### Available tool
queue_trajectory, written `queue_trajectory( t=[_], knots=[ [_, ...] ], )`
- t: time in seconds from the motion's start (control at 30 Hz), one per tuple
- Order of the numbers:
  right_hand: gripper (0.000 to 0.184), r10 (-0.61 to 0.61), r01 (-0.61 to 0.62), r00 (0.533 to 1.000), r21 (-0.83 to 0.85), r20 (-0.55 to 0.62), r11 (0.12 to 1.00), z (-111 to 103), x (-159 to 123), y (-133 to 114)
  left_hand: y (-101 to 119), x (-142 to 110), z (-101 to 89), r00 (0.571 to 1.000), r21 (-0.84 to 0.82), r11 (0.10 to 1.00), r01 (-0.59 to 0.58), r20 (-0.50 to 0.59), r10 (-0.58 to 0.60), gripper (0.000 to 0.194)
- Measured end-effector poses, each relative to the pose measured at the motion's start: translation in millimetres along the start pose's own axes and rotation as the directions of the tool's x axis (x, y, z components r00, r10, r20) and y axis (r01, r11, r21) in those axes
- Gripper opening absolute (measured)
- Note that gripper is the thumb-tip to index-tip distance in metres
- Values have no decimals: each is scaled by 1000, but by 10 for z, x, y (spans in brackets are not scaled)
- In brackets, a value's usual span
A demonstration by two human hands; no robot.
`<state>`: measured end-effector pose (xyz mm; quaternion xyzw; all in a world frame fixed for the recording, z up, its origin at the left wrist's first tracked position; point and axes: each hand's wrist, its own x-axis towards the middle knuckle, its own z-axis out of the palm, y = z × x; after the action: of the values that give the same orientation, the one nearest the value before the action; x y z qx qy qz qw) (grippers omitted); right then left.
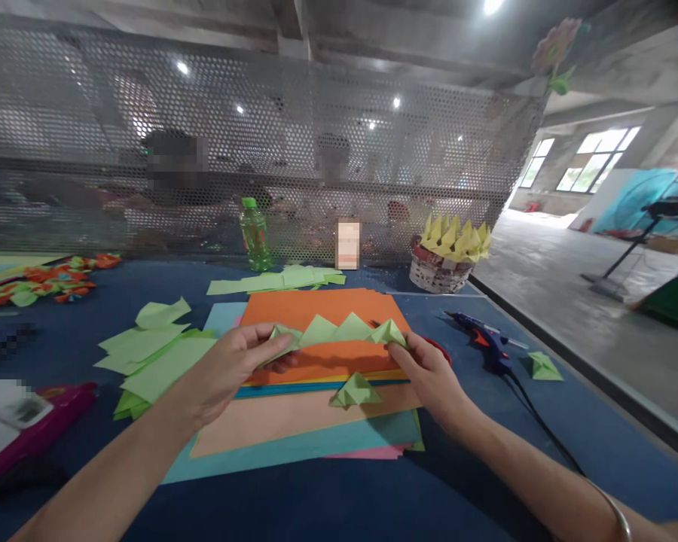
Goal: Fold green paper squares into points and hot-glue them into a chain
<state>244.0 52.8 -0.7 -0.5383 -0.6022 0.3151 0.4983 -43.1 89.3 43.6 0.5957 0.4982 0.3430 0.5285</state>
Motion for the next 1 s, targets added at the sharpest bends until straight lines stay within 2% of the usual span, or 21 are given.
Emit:
queue_trajectory(
  t=[0.6,1.0],
  knots=[
    [27,19,-19,1000,6,20,1000,-16,-5,-20,-40,15,-11,1000,34,999,-13,1,13,39],
    [32,26,-29,998,60,50,998,-17,-20,-57,-50,31,-15,999,65,998,-27,-41,30,35]
  ],
)
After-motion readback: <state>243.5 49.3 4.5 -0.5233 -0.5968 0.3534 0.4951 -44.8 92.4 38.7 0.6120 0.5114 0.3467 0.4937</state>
